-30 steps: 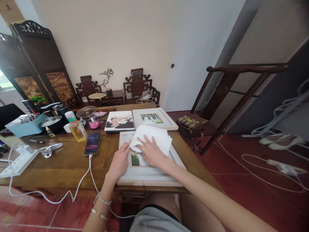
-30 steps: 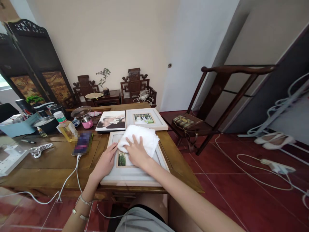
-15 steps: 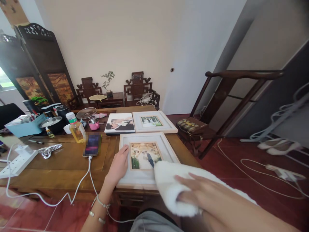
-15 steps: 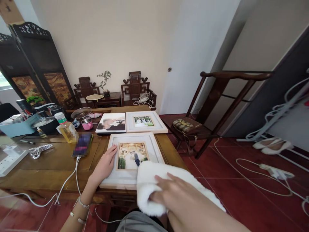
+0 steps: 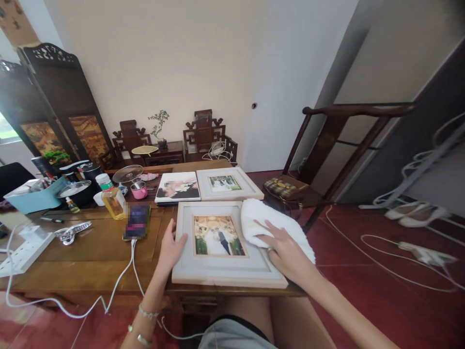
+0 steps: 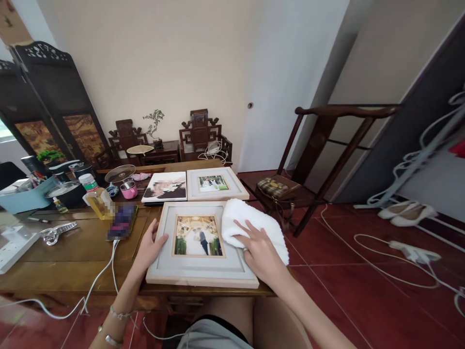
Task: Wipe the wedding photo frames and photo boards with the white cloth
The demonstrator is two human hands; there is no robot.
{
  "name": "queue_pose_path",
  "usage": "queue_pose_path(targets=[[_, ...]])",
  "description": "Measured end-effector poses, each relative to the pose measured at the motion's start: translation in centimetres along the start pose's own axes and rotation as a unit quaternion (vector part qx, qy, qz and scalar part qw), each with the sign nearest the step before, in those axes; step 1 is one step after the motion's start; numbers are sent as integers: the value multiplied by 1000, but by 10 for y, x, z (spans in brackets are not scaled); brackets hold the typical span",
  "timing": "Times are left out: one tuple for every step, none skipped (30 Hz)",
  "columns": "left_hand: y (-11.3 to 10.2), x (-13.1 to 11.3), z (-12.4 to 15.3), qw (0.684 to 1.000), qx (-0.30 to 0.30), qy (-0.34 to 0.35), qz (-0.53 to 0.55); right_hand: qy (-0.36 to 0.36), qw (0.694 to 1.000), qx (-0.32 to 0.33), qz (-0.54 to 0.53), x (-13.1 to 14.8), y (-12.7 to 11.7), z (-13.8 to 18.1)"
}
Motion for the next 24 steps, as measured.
queue_pose_path(targets=[[2, 4, 4, 996, 21, -57, 66, -4, 1000, 3, -5, 1, 0, 2], [6, 6, 10, 985, 55, -98, 128, -9, 1000, 4, -10, 3, -1, 3], [9, 5, 17, 973, 84, -128, 174, -14, 1000, 6, -17, 4, -2, 4], [9, 5, 24, 964, 88, -149, 203, -18, 999, 9, -25, 6, -3, 5], [6, 5, 30, 960, 76, -162, 215, -24, 999, 16, -34, 7, -5, 6], [1, 5, 34, 961, 54, -167, 214, -31, 998, 26, -43, 9, -8, 8], [-6, 4, 38, 965, 23, -164, 203, -41, 997, 39, -53, 10, -11, 9], [-14, 1, 40, 969, -7, -156, 192, -53, 995, 51, -64, 11, -14, 11], [-23, -2, 41, 972, -35, -146, 183, -64, 993, 60, -74, 12, -19, 13], [-31, -8, 40, 973, -42, -133, 183, -71, 992, 61, -82, 11, -24, 15], [-38, -18, 38, 975, -37, -109, 190, -77, 992, 54, -88, 11, -29, 17], [-48, -27, 35, 975, -46, -92, 195, -79, 992, 39, -93, 10, -34, 20], [-61, -35, 32, 975, -63, -89, 193, -78, 992, 23, -97, 10, -38, 24], [-73, -43, 29, 974, -77, -96, 190, -78, 992, 10, -99, 10, -40, 28], [-85, -50, 26, 971, -87, -106, 194, -78, 992, 7, -101, 12, -41, 32], [-97, -57, 22, 967, -107, -113, 201, -81, 991, 15, -105, 15, -40, 37], [-109, -63, 19, 962, -134, -121, 207, -86, 989, 35, -112, 19, -38, 42], [-119, -68, 15, 955, -157, -134, 212, -92, 986, 65, -123, 24, -36, 47], [-125, -72, 10, 950, -165, -144, 223, -97, 980, 100, -140, 30, -35, 50], [-128, -75, 3, 945, -175, -152, 232, -98, 972, 138, -164, 35, -36, 51], [-129, -78, -5, 941, -176, -153, 243, -93, 960, 174, -198, 40, -39, 50], [-126, -80, -16, 940, -172, -153, 254, -78, 946, 202, -240, 42, -45, 44], [-120, -82, -28, 939, -161, -150, 266, -52, 931, 214, -290, 43, -52, 35], [-112, -84, -41, 938, -149, -144, 277, -18, 913, 215, -347, 41, -60, 22]])
Point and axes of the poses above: each hand's wrist, its own z-axis away from the middle knuckle, its own y-axis out of the palm, x = y × z, the point moved 7 cm from there along -z, towards the middle knuckle, and after that the axes turned 9 degrees about y, right-handed, at the moved point
